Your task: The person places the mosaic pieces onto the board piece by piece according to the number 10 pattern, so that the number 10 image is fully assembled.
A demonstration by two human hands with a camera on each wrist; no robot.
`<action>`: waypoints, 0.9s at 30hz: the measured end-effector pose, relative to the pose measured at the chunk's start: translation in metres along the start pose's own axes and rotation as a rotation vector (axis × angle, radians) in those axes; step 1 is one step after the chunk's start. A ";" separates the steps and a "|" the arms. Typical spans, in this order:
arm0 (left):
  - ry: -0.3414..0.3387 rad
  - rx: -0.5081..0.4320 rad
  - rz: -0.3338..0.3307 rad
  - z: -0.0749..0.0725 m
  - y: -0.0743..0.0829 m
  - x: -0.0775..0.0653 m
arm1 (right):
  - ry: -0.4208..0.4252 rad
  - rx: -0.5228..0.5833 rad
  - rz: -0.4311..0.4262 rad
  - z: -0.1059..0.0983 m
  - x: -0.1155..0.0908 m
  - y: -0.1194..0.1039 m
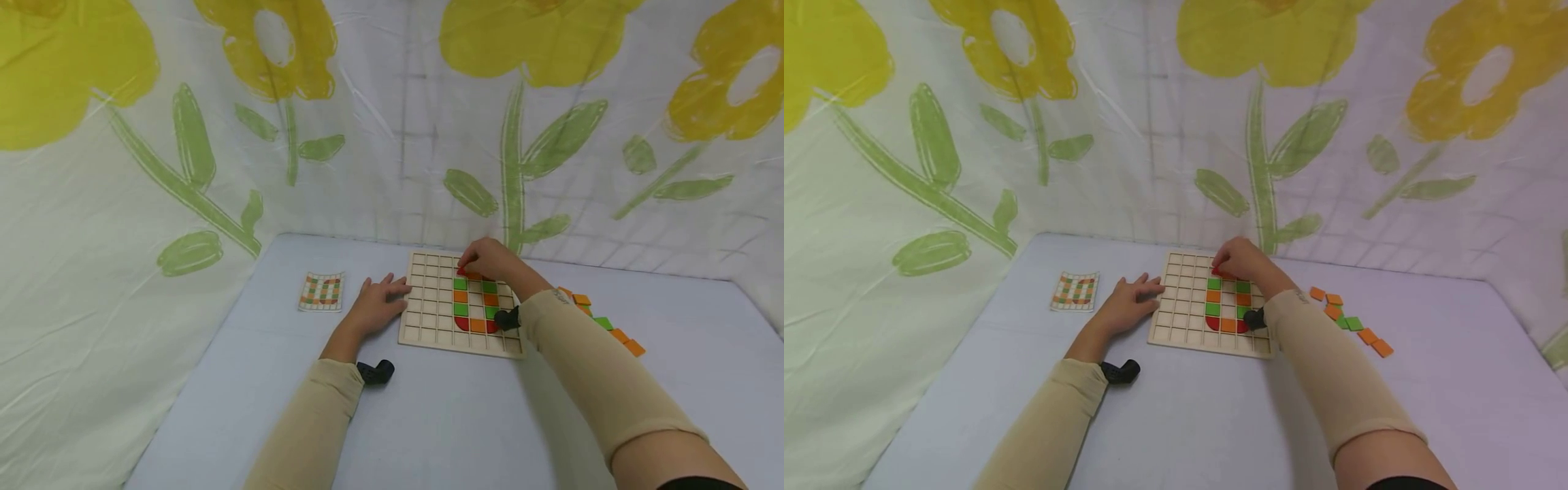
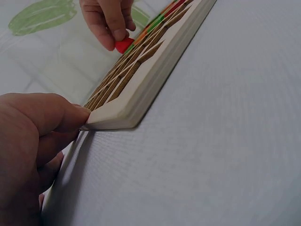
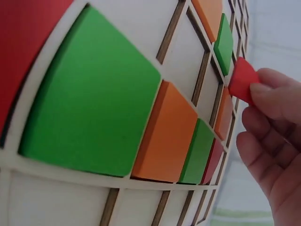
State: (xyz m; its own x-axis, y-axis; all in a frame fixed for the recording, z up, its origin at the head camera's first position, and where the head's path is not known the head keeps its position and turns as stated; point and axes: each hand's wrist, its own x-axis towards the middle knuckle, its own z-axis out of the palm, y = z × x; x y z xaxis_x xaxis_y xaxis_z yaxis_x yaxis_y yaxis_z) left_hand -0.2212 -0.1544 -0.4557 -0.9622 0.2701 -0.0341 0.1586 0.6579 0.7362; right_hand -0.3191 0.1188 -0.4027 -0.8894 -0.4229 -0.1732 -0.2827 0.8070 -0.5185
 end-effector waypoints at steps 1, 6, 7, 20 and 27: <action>0.000 -0.002 -0.001 0.000 0.000 0.000 | -0.002 -0.002 -0.005 0.001 0.001 0.000; 0.003 -0.001 -0.008 0.000 0.001 0.000 | -0.014 -0.020 -0.016 0.004 0.002 -0.003; 0.004 0.003 -0.009 0.000 0.001 0.000 | -0.015 -0.025 -0.016 0.004 0.003 -0.004; 0.000 0.015 -0.006 0.002 0.000 0.001 | 0.012 -0.116 -0.048 0.000 -0.007 -0.002; 0.000 0.029 -0.015 0.002 -0.002 0.002 | 0.066 -0.037 0.051 -0.036 -0.037 0.044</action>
State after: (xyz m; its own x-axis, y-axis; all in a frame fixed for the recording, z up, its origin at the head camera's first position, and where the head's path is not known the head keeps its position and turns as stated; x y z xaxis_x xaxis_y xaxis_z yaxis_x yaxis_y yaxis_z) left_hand -0.2232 -0.1538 -0.4581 -0.9645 0.2603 -0.0453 0.1505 0.6821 0.7156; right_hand -0.3115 0.1847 -0.3893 -0.9244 -0.3540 -0.1418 -0.2488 0.8416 -0.4794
